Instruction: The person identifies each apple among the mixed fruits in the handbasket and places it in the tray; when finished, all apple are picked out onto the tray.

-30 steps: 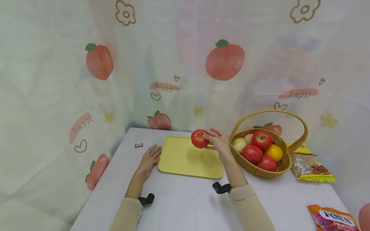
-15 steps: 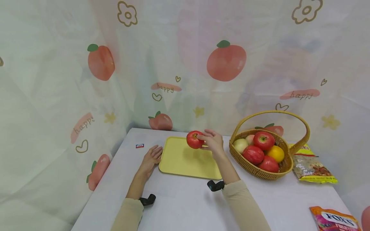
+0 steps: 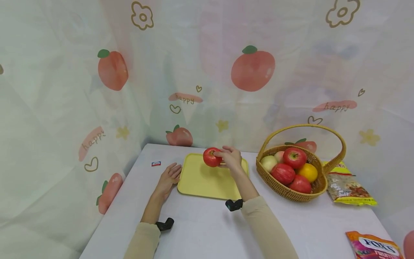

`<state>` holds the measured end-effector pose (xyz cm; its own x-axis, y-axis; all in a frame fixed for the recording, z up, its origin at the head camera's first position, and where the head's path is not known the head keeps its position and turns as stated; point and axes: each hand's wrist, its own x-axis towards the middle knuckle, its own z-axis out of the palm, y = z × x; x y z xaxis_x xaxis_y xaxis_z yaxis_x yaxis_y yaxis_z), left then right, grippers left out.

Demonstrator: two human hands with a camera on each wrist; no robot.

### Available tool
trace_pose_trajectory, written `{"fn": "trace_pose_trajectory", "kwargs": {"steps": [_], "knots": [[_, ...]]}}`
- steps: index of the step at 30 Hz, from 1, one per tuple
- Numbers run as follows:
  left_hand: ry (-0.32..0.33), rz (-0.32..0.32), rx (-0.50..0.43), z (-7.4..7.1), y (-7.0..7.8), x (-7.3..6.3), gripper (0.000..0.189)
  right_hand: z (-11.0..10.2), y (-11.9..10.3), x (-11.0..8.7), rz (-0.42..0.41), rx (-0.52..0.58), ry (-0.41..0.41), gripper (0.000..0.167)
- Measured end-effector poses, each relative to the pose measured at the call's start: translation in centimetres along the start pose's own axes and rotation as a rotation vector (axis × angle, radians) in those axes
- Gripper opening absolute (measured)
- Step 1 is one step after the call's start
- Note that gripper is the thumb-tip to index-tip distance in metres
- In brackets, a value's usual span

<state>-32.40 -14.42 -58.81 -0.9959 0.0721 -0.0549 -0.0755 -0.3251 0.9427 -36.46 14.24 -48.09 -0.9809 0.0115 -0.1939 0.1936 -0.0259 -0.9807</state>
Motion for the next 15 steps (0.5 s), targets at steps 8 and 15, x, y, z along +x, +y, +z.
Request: {"fn": "trace_pose_trajectory", "kwargs": {"steps": [8,15], "knots": [[-0.007,0.007,-0.013,0.0,-0.3,0.2,0.082,1.0,0.6,0.9,0.049,0.053,-0.008,0.065],[0.013,0.003,-0.005,-0.1,-0.4,0.3,0.082,2.5,0.6,1.5,0.054,0.037,-0.007,0.066]]}}
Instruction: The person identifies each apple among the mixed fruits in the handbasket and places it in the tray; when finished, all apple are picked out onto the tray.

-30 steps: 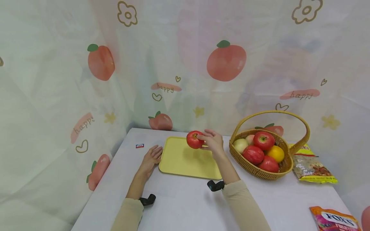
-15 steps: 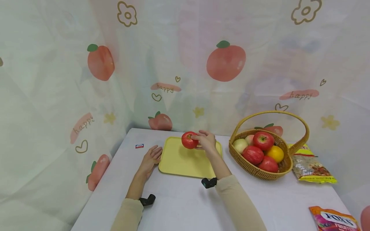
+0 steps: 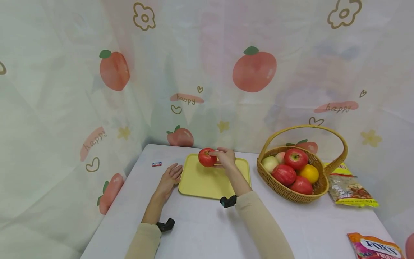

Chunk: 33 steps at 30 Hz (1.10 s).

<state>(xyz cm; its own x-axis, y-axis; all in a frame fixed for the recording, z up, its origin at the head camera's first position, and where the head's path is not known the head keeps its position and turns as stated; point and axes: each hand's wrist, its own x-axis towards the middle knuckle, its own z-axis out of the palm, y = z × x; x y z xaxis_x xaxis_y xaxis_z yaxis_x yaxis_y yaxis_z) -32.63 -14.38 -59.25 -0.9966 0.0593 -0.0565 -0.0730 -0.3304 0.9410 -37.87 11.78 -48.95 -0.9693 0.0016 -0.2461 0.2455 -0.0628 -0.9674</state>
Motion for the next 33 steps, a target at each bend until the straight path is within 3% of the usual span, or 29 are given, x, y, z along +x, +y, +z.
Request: {"fn": "trace_pose_trajectory", "kwargs": {"steps": [17,33], "knots": [[0.000,-0.011,0.024,0.1,0.4,-0.2,0.082,3.2,1.5,1.9,0.075,0.023,0.010,0.066],[0.004,-0.011,0.007,0.0,0.4,0.0,0.080,5.7,2.5,2.8,0.073,0.020,0.077,0.066]]}}
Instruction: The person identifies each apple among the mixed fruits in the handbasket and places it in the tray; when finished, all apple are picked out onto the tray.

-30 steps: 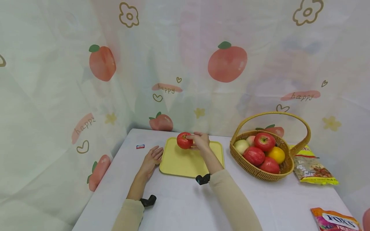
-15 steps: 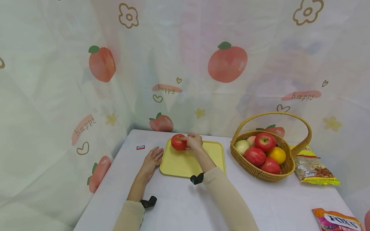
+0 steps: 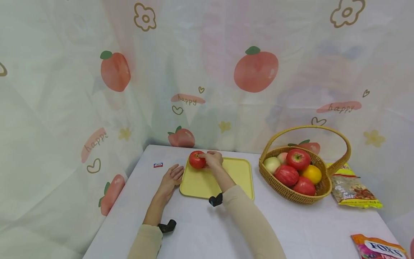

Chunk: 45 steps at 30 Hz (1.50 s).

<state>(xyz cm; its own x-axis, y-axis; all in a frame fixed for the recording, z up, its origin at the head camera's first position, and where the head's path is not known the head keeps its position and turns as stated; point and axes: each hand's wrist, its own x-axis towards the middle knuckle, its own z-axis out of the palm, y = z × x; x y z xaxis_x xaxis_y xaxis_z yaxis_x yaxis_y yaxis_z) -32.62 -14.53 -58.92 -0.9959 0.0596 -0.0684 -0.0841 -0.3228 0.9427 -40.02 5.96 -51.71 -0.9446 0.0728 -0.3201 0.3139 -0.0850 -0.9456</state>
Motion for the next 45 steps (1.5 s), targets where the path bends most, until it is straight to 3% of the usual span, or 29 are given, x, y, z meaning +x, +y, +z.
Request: {"fn": "trace_pose_trajectory", "kwargs": {"steps": [20,37,45], "knots": [[-0.005,-0.002,-0.006,1.1,-0.3,0.4,0.082,-0.5,-0.5,-0.7,-0.070,-0.130,0.034,0.063],[0.039,-0.026,0.031,0.3,-0.1,0.2,0.080,-2.9,-3.9,-4.2,-0.154,-0.104,-0.076,0.051],[0.034,-0.040,0.030,0.2,-0.1,0.3,0.080,-5.5,-5.5,-6.0,-0.209,-0.083,-0.102,0.052]]}}
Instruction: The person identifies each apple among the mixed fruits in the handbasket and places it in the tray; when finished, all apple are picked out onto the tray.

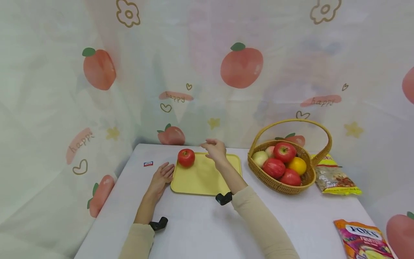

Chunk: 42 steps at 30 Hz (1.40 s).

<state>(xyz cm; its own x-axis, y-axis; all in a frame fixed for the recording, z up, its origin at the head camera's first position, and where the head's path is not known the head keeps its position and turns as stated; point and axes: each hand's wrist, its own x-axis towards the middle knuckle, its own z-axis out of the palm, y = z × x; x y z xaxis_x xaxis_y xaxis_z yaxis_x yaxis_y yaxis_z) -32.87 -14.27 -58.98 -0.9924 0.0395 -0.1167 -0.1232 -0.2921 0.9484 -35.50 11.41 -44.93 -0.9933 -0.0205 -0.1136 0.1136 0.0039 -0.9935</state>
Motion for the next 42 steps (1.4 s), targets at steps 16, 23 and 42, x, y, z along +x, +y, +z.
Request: {"fn": "trace_pose_trajectory", "kwargs": {"steps": [16,23,42], "knots": [[-0.003,-0.002,-0.001,0.0,0.2,-0.4,0.080,-6.3,-2.8,-3.1,-0.045,0.011,0.059,0.051],[0.014,-0.009,-0.008,0.4,0.3,-0.4,0.079,-9.1,-3.7,-3.8,-0.059,0.031,0.122,0.052],[0.005,-0.016,-0.029,0.3,0.2,-0.4,0.080,-17.3,-4.9,-5.9,-0.060,0.090,0.167,0.055]]}}
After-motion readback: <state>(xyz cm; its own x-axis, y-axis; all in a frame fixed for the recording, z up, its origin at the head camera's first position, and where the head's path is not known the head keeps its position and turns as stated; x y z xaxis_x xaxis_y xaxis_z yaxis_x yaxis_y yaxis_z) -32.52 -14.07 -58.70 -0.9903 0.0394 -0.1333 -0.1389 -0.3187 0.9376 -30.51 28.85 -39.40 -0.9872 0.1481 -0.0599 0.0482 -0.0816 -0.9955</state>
